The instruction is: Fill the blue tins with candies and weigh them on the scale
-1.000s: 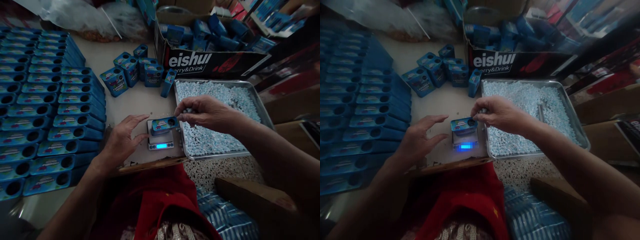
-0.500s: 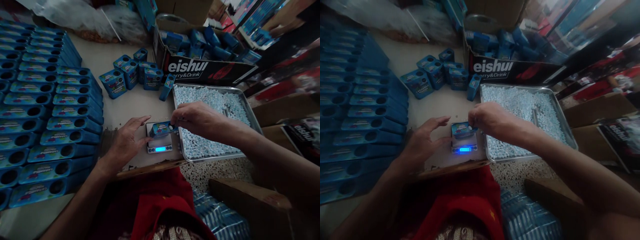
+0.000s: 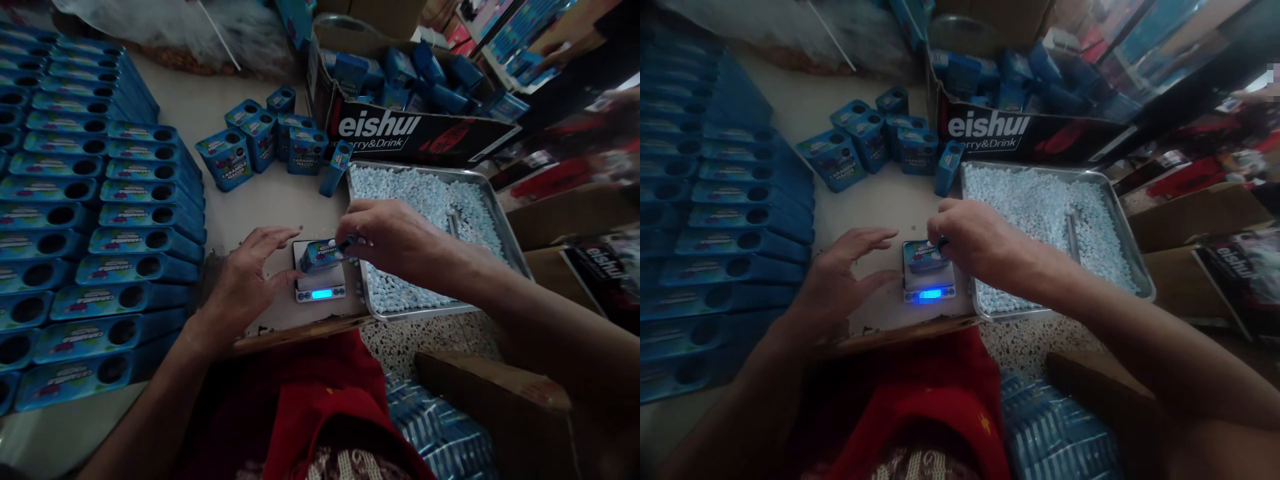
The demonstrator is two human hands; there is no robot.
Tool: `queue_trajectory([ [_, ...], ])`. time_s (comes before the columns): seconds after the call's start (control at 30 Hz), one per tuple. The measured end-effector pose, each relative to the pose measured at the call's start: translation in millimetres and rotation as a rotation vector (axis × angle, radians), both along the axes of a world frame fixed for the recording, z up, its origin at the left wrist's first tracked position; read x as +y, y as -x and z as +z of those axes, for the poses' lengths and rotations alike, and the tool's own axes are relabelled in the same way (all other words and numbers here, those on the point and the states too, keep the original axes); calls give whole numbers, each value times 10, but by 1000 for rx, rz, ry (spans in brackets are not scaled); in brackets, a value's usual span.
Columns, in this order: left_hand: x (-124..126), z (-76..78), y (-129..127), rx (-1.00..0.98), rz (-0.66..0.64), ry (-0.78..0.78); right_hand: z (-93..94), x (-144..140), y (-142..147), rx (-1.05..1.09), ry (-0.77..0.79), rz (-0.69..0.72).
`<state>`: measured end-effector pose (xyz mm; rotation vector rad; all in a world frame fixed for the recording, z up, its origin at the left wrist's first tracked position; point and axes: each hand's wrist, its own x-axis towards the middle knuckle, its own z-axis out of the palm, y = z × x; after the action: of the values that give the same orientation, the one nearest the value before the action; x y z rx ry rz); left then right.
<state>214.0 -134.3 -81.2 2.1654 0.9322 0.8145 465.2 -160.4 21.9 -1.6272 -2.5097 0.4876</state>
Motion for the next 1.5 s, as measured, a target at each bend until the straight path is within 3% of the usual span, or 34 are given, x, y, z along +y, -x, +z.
queue_trajectory([
  [0.33,-51,160,-61,-59,35,67,-37,-145,41,269,-21,-146],
  [0.5,-17,200,-221,-89,119,31,5,-169,1,626,164,-355],
  [0.63,58,270,-349,-44,109,-11,-46,-143,-282,795,60,-538],
  [0.73,126,332,-455,-28,40,-15,-173,-268,-654,687,-22,-593],
  [0.83,176,375,-589,1,-42,-48,-376,-544,-996,228,-2,-620],
  [0.9,185,388,-694,9,-84,-67,-530,-748,-1126,-88,44,-582],
  [1.0,145,404,-819,-11,-132,-73,-758,-956,-1140,-284,112,-433],
  [1.1,54,458,-793,-39,-85,-113,-949,-969,-1035,-338,81,-371],
  [1.23,-58,599,-451,-35,64,-226,-1044,-808,-1004,-294,73,-381],
  [1.37,-126,688,-68,37,178,-281,-887,-700,-1101,-108,75,-439],
  [1.5,-182,627,17,60,233,-255,-721,-725,-1099,102,138,-547],
])
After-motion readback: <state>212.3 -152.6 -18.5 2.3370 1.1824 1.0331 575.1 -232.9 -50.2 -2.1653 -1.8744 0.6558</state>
